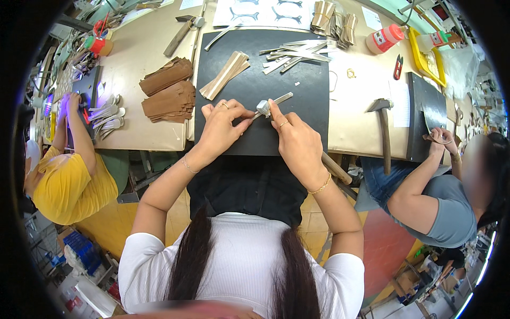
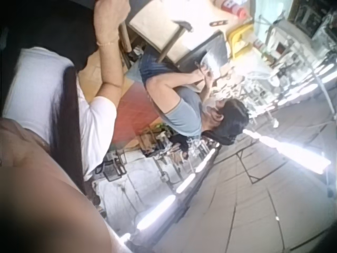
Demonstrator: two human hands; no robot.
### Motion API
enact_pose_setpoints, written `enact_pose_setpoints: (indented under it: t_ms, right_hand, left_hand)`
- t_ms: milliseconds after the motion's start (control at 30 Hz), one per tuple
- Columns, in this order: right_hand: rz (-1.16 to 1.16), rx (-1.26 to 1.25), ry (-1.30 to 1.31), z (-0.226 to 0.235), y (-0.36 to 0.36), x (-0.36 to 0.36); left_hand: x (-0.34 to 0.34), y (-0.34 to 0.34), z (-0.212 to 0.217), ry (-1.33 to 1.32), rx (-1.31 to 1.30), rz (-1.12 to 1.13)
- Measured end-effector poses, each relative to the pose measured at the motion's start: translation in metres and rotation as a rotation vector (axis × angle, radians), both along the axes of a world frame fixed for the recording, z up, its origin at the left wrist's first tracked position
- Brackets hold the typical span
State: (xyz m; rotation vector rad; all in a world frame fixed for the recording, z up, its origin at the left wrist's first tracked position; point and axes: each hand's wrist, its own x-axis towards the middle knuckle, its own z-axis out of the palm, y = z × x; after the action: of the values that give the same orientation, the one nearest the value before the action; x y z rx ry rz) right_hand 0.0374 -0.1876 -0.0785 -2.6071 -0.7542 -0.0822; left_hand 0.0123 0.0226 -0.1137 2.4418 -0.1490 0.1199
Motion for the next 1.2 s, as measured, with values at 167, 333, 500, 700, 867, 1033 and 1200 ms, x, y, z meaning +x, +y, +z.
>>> enact_pose_setpoints:
  t_ms: [167,333,500,700,867,1033,1200]
  right_hand:
    - [0.011,0.237,-0.075,0.0,0.004,0.001]
    - [0.014,0.002,0.016,0.001,0.005,-0.006]
    - [0.048,0.017,0.003,0.008,0.002,-0.001]
    - [0.021,0.084,-0.002,0.007,0.011,-0.007]
    - [0.029,-0.03,0.027,0.008,0.006,-0.01]
    - [0.043,0.09,-0.026,0.011,0.008,-0.006]
    - [0.045,0.086,0.037,0.011,0.013,-0.011]
  left_hand:
    - [-0.007,-0.008,-0.001,-0.26,0.299,-0.052]
    - [-0.008,-0.005,0.0,-0.242,0.188,-0.01]
    - [-0.01,0.004,0.001,-0.111,0.095,-0.033]
    - [-0.016,-0.004,-0.001,-0.241,0.26,-0.043]
    - [-0.01,0.007,-0.001,-0.073,-0.022,0.017]
    - [-0.011,0.006,-0.002,-0.215,0.123,-0.069]
    - [-0.015,0.004,0.0,-0.276,0.235,-0.108]
